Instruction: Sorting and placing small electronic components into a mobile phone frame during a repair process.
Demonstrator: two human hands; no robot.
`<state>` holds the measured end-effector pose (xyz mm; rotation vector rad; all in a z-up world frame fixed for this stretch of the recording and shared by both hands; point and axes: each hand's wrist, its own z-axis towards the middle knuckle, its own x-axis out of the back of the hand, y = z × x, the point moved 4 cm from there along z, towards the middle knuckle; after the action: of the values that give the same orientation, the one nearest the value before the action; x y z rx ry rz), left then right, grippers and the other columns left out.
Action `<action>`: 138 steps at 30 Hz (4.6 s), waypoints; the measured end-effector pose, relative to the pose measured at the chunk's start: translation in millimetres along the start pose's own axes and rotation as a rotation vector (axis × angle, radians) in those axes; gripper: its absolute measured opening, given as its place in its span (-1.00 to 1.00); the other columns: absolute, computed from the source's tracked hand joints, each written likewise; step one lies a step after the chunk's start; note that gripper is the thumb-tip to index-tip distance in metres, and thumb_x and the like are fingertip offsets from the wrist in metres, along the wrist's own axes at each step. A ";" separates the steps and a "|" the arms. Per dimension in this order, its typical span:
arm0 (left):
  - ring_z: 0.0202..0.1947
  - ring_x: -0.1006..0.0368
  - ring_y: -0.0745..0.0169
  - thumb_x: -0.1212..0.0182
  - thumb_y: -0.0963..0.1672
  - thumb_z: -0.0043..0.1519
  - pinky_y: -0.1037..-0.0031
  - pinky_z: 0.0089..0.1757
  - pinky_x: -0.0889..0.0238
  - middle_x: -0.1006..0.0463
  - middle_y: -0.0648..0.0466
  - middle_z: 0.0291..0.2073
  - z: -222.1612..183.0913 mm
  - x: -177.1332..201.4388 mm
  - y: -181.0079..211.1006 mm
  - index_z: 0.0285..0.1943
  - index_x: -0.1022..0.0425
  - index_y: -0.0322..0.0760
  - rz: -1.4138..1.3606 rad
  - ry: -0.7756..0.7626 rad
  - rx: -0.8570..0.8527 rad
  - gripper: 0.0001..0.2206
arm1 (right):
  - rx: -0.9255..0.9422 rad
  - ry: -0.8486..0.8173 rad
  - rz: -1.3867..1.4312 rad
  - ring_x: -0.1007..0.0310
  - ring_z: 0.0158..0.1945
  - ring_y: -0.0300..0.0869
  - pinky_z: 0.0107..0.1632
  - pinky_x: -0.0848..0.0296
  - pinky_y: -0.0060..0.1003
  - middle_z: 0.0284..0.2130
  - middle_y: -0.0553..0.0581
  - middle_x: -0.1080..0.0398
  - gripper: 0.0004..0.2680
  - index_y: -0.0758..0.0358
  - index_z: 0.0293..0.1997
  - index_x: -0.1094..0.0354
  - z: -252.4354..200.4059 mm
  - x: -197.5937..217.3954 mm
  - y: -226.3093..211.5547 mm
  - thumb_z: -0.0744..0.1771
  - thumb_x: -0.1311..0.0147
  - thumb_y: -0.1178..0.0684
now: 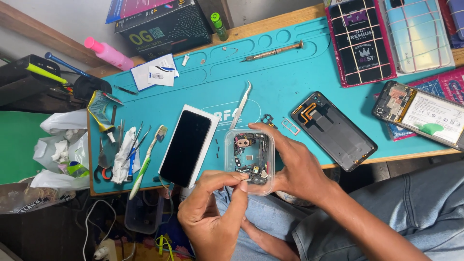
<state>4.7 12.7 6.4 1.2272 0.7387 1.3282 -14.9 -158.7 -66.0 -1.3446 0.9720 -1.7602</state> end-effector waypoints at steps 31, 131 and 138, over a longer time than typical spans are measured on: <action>-0.23 -0.67 0.26 -0.31 -0.23 0.28 0.54 -0.19 -0.47 -0.74 0.01 -0.28 9.9 5.5 4.1 -0.17 -0.68 -0.33 0.150 -0.083 0.010 -0.94 | 0.009 0.005 -0.038 -0.63 0.23 -0.14 0.10 -0.54 -0.25 0.24 0.00 -0.52 -0.15 0.09 0.48 -0.17 1.3 -1.9 1.6 0.08 -0.61 -0.32; 0.55 -0.02 -0.56 -0.07 -0.02 0.34 -0.31 0.28 0.03 -0.10 -0.41 0.57 16.6 -6.4 -1.7 0.31 -0.61 -0.02 0.793 -0.244 -0.251 -0.61 | 0.115 -0.008 -0.054 -0.52 0.41 0.05 0.28 -0.51 -0.15 0.40 0.22 -0.37 -0.27 0.26 0.51 -0.15 -2.4 -16.1 21.6 0.25 -0.32 -0.37; 0.49 -0.17 -0.56 -0.06 -0.05 0.37 -0.24 0.28 -0.05 -0.24 -0.40 0.49 15.9 -0.5 -1.9 0.19 -0.67 -0.08 0.749 -0.158 -0.282 -0.68 | 0.099 0.003 -0.039 -0.63 0.19 -0.08 0.15 -0.55 -0.26 0.31 0.15 -0.46 -0.21 0.26 0.50 -0.15 -0.7 -17.0 18.2 0.15 -0.54 -0.15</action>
<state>20.1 8.9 8.7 1.4108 -0.0563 1.8282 -10.4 -152.3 -89.7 -1.3067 0.8545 -1.8158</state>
